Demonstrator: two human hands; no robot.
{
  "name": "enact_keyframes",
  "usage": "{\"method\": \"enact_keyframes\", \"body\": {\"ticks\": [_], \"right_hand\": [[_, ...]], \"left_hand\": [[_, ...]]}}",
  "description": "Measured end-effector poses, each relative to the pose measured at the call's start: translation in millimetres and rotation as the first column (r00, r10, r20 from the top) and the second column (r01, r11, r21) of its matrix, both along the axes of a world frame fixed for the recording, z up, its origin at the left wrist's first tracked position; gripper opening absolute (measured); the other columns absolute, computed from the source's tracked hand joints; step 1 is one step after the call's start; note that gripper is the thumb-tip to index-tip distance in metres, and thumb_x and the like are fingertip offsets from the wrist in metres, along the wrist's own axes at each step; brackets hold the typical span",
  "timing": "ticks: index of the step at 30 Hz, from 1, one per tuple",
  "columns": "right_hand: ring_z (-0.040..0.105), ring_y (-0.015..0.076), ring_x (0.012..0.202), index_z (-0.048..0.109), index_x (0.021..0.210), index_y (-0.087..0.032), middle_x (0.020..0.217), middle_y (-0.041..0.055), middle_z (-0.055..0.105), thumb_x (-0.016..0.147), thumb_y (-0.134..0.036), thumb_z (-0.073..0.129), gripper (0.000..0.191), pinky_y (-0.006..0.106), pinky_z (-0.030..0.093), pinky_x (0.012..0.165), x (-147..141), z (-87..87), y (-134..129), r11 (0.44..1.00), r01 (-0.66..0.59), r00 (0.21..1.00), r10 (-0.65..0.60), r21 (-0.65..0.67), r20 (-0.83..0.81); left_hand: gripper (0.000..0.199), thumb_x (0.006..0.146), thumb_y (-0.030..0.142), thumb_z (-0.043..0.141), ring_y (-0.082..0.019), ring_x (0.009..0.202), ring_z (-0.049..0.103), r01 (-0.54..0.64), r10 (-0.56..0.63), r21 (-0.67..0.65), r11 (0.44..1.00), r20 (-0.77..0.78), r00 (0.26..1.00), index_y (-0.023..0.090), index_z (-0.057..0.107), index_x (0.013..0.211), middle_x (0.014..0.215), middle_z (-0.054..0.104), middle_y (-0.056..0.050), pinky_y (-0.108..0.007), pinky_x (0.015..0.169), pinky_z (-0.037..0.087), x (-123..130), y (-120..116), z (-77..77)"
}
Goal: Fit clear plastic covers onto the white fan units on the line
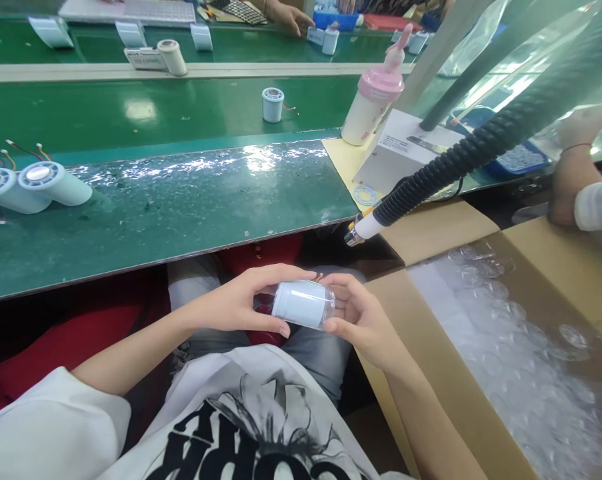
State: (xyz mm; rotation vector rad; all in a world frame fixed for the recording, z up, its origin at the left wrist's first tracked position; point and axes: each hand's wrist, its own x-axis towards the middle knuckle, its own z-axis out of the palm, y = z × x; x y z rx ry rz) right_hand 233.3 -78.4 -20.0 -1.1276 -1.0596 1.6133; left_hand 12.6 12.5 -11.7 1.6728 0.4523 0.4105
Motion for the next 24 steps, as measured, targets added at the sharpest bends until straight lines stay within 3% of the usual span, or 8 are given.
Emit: {"method": "enact_keyframes", "body": {"ticks": [11,17,24], "right_hand": [[0.067,0.0126,0.056,0.049,0.096,-0.022,0.072,-0.0033,0.066,0.074,-0.049,0.073,0.043,0.023,0.056,0.051,-9,-4.8,8,0.987,0.009,0.993,-0.027,-0.162,-0.111],[0.064,0.0129,0.043,0.047,0.089,-0.021,0.055,-0.005,0.064,0.076,-0.061,0.065,0.046,0.017,0.049,0.037,-14,-12.9,6,0.972,0.029,0.992,-0.056,-0.231,-0.112],[0.059,0.0124,0.036,0.046,0.084,-0.022,0.05,-0.0041,0.062,0.07,-0.073,0.06,0.055,0.016,0.042,0.029,-19,-9.6,9,0.944,-0.015,0.99,-0.032,-0.33,-0.137]], "left_hand": [[0.072,0.072,0.026,0.079,-0.027,0.127,0.051,0.009,-0.009,0.06,0.998,-0.004,1.0,0.028,0.049,0.137,0.141,0.051,-0.011,-0.035,0.098,0.05,-3,0,-3.0],[0.072,0.072,0.026,0.078,-0.028,0.13,0.048,0.023,-0.025,0.09,0.996,0.014,1.0,0.028,0.049,0.137,0.141,0.05,-0.011,-0.036,0.1,0.049,-4,1,-4.3],[0.072,0.071,0.024,0.079,-0.029,0.132,0.047,0.014,-0.023,0.108,0.994,0.084,0.996,0.03,0.05,0.137,0.141,0.051,-0.01,-0.039,0.104,0.046,-3,1,-8.3]]}}
